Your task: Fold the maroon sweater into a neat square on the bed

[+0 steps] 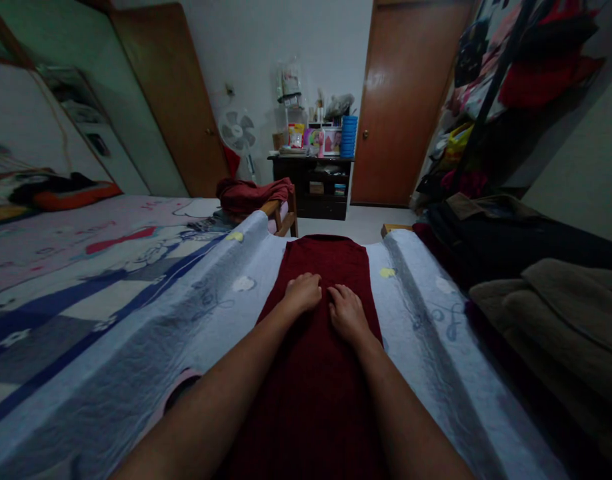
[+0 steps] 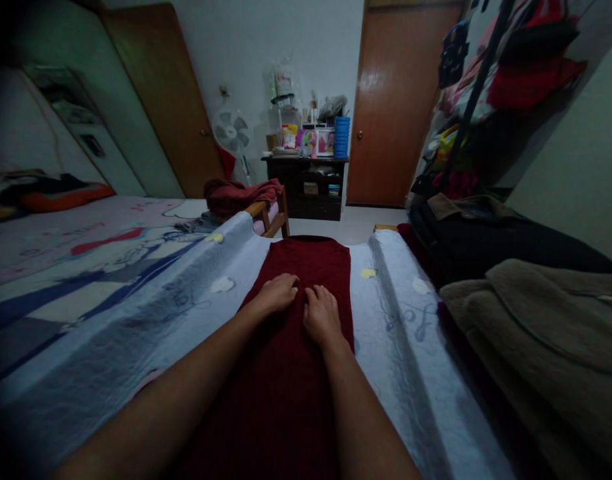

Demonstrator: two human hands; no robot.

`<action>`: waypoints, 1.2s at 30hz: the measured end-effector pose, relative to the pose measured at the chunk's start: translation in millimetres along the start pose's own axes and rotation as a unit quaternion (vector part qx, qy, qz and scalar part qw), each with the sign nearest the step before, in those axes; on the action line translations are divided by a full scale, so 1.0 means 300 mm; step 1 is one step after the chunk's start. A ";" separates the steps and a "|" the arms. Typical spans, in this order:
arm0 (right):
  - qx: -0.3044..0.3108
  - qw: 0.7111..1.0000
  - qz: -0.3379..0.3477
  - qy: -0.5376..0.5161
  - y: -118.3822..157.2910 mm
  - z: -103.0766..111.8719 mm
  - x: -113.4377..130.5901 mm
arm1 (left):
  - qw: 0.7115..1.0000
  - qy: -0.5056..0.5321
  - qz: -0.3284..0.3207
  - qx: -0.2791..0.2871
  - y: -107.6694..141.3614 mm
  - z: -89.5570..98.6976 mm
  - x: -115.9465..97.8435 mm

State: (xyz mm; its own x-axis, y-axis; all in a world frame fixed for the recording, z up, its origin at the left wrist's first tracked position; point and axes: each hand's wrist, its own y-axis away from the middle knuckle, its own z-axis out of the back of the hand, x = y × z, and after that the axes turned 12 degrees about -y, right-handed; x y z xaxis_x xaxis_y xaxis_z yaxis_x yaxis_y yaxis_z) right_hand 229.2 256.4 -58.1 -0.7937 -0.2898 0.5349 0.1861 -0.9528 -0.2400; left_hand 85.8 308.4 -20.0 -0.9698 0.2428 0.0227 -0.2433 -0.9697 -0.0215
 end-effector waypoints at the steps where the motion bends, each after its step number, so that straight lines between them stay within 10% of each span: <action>1: 0.003 1.000 -0.001 0.001 -0.001 0.000 -0.001 | 1.000 0.000 -0.011 0.001 0.031 -0.007 -0.015; 13: 0.000 1.000 0.005 0.001 -0.003 -0.002 -0.008 | 0.998 -0.004 -0.006 -0.063 0.116 -0.122 -0.044; 36: -0.012 1.000 0.012 0.019 -0.006 -0.014 -0.013 | 0.991 0.045 0.069 -0.110 0.068 -0.117 -0.007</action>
State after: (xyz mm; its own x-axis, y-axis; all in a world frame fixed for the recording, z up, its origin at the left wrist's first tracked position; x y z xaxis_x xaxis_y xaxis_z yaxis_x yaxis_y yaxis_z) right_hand 229.6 259.6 -63.2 -0.8100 -0.3091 0.4983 0.1926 -0.9429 -0.2719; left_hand 82.4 289.1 -55.6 -0.9893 0.1196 -0.0840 -0.0969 -0.9671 -0.2353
